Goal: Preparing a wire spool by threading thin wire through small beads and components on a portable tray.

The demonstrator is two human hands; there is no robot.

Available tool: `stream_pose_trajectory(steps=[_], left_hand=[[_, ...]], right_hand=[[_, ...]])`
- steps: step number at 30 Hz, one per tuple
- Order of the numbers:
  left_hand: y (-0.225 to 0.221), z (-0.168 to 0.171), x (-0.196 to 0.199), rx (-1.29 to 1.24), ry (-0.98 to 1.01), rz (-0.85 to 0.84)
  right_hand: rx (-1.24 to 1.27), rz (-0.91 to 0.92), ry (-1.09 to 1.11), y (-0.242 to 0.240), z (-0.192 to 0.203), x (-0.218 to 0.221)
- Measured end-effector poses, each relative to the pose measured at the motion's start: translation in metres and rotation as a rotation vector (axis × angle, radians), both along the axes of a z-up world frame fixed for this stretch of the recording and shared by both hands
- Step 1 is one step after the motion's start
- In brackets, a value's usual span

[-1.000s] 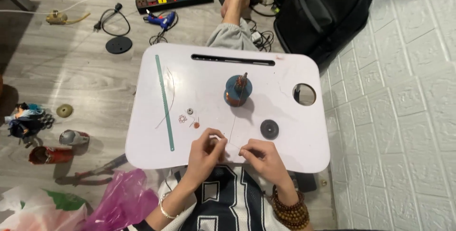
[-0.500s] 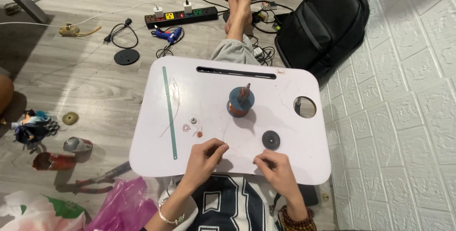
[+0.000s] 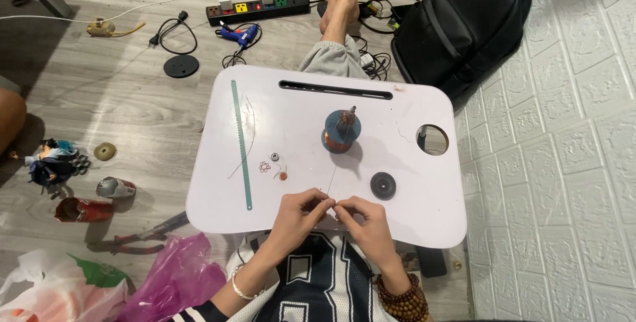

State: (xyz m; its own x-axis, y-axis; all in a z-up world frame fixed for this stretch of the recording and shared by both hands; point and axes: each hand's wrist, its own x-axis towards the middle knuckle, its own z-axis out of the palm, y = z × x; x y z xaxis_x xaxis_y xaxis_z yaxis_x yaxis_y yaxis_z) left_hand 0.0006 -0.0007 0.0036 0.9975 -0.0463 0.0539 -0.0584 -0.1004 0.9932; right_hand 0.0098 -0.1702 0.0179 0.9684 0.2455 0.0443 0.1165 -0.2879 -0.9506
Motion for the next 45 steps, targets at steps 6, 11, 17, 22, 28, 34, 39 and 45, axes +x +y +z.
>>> stream_pose_trajectory(steps=[6, 11, 17, 22, 28, 34, 39, 45], left_hand=[[0.006, 0.01, -0.004, 0.067, -0.033, -0.053], [0.009, -0.018, -0.012, 0.121, -0.124, -0.075], [0.005, -0.024, -0.008, -0.104, -0.219, -0.184], [0.002, -0.019, -0.007, -0.274, -0.19, -0.277], [0.001, -0.034, -0.007, 0.024, -0.323, -0.222], [-0.001, -0.026, -0.006, 0.347, -0.457, -0.157], [0.003, -0.03, -0.01, 0.393, -0.473, -0.199], [0.002, -0.038, -0.012, 0.13, -0.194, -0.143]], right_hand=[[-0.034, -0.046, -0.102, 0.0, -0.003, 0.002], [-0.048, -0.089, -0.064, -0.004, -0.027, 0.0], [0.04, -0.044, -0.053, 0.006, -0.026, 0.007], [0.132, -0.017, 0.018, 0.008, -0.037, 0.009], [0.108, 0.041, 0.053, 0.001, -0.023, 0.014], [0.251, 0.105, 0.036, -0.007, -0.025, 0.009], [0.184, 0.153, 0.085, -0.009, -0.022, 0.008], [0.161, 0.156, 0.114, -0.02, -0.036, 0.01]])
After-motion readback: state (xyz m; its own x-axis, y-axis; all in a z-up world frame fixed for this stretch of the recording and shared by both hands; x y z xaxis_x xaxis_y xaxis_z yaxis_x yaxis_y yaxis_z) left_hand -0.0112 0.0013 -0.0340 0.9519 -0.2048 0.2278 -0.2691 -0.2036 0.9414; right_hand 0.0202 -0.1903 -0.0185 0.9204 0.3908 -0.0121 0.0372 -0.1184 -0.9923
